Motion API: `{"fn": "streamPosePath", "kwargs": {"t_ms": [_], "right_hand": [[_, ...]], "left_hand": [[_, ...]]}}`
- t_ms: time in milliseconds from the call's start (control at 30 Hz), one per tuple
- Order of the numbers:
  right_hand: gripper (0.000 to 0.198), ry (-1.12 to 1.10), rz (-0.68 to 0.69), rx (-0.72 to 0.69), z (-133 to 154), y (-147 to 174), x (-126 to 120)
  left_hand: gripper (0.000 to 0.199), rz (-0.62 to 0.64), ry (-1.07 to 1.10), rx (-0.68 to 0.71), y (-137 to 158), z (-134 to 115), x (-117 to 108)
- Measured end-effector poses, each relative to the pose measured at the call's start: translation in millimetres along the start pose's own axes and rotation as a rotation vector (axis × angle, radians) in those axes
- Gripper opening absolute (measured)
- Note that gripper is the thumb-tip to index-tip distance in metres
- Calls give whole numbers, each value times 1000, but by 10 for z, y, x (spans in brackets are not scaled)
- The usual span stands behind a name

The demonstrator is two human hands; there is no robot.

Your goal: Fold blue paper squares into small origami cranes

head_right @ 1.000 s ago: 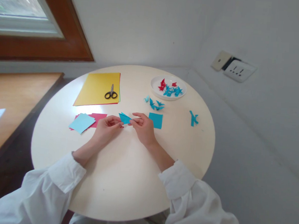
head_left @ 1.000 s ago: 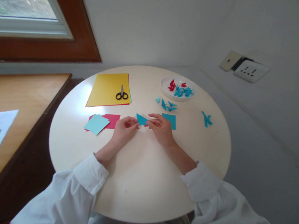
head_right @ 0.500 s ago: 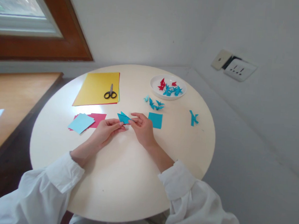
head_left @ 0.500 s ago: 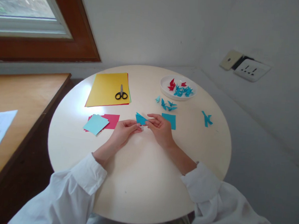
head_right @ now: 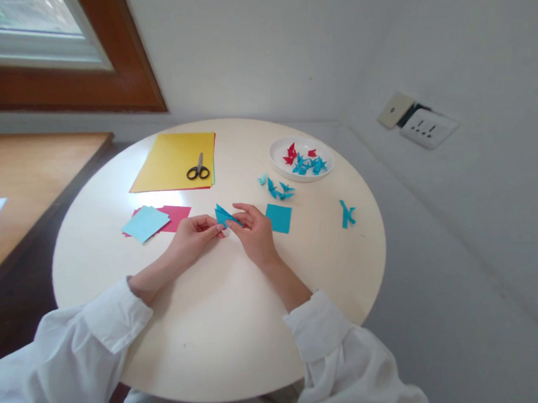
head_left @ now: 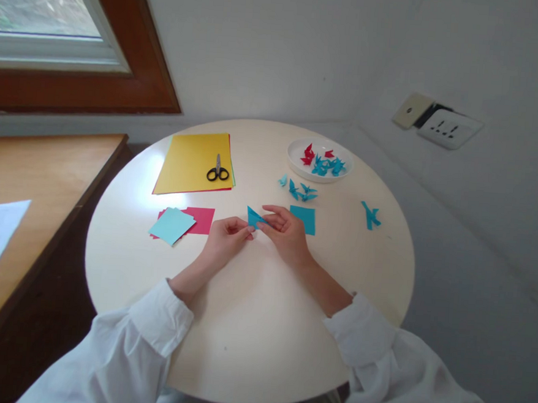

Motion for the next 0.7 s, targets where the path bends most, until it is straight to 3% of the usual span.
{"fn": "streamPosePath", "kwargs": {"t_ms": [700], "right_hand": [[36, -32, 24, 16, 21, -14, 3]], "left_hand": [[19, 29, -2, 65, -27, 79, 6]]}}
Point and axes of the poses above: each hand's wrist, its own y-axis away from the middle knuckle, its own x-axis out of the palm, z = x × y, the point moved 1 cm from there along -y, towards the middle knuckle, and after that the axes turned 9 degrees about y, right-handed, at the moved point
